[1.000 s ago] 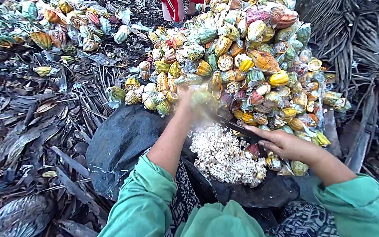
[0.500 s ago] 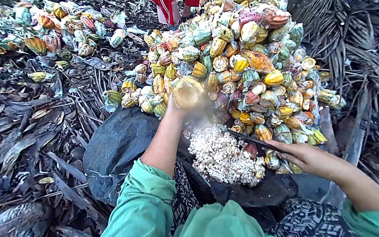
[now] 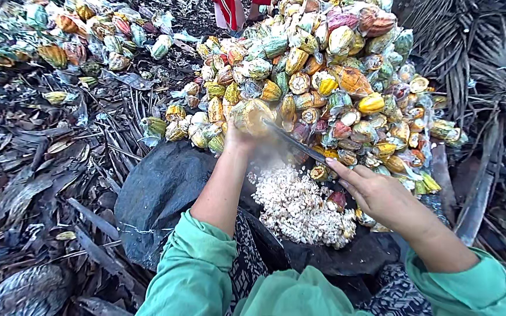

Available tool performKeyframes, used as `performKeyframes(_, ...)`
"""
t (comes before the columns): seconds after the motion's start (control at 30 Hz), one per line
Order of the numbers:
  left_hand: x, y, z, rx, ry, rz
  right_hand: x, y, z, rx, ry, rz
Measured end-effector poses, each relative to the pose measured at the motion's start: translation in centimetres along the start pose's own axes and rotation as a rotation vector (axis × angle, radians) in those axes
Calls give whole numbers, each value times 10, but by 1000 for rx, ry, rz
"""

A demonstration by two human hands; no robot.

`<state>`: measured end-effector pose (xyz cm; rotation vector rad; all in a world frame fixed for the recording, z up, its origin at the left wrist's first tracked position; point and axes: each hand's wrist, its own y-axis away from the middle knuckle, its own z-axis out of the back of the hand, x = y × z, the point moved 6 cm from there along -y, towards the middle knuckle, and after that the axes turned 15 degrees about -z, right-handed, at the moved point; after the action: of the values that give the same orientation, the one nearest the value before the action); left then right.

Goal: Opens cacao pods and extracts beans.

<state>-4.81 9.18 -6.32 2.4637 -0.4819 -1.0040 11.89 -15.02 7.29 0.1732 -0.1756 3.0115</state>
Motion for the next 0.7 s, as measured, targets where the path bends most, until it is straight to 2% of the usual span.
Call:
performKeyframes(0.1, 3, -6, 1, 52, -126, -49, 2, -12, -8, 54, 64, -12)
performKeyframes(0.23, 2, -6, -9, 266, -491, -342, -3, -38, -48, 360, 72, -195)
performKeyframes(0.3, 9, -2, -12, 269, -589, -371, -11, -40, -81, 425, -41, -301)
performKeyframes(0.4, 9, -3, -6, 279, -770, -425, -12, -30, -140, 385, -347, -379)
performKeyframes(0.47, 3, -2, -10, 373, -838, -508, -8, -18, -160, 289, -537, -389)
performKeyframes(0.57, 4, 12, -28, 631, -810, -556, -26, 3, -148, -56, -757, -423)
performKeyframes(0.63, 17, 19, -34, 767, -858, -533, -68, 21, -97, -226, -825, -484)
performKeyframes(0.7, 33, 13, -26, 786, -1070, -482, -142, 49, -15, -461, -813, -561)
